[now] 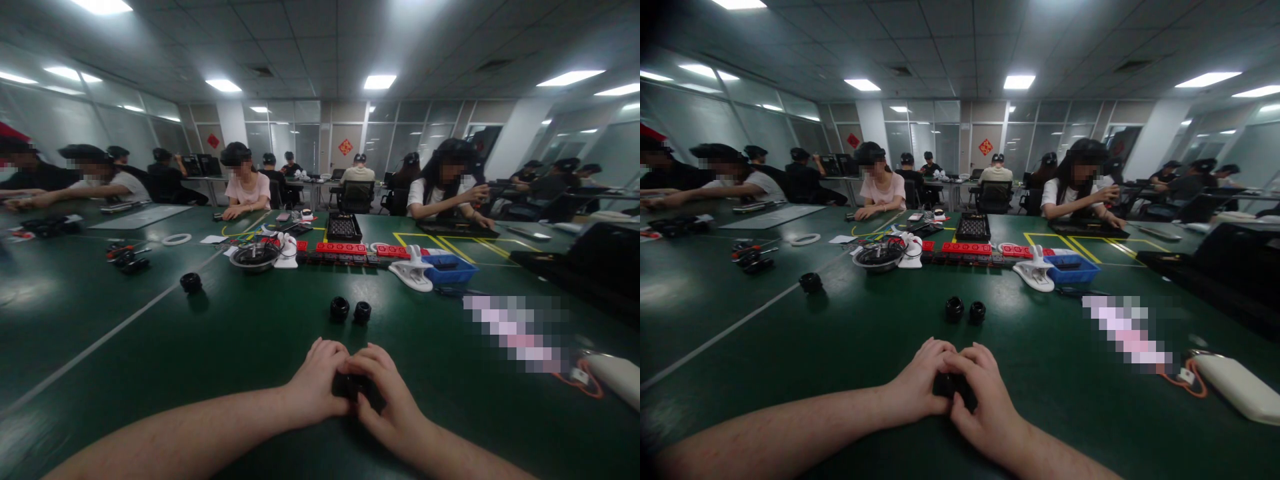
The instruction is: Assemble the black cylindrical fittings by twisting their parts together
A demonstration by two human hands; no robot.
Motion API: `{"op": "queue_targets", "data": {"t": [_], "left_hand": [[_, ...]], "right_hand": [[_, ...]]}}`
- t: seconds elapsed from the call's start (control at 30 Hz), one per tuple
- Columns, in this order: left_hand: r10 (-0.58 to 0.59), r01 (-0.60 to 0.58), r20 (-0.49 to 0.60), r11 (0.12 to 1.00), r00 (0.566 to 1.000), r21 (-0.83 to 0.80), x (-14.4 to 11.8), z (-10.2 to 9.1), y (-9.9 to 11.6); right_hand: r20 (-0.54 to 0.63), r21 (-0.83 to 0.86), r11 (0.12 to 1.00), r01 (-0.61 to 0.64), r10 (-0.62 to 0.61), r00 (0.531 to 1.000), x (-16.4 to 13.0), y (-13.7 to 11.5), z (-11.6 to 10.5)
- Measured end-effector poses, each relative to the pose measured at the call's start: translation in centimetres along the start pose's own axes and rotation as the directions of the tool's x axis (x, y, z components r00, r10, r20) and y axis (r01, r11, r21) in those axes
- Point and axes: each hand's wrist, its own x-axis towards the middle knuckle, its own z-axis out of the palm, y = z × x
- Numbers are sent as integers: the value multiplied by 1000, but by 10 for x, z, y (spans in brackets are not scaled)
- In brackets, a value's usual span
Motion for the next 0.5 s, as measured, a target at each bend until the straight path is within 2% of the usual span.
{"op": "queue_targets", "data": {"t": [0.17,0.27,0.5], "left_hand": [[-6,6,32,1000,999,2,0,-2,1],[-19,19,38,1000,999,-11,1,-4,2],[-14,14,45,1000,999,1,0,-5,2]], "right_hand": [[60,-15,999,52,-51,997,-1,-2,-4],[55,-51,997,65,-62,997,-2,-3,-5],[-99,-246,969,15,-40,994,0,0,-1]]}}
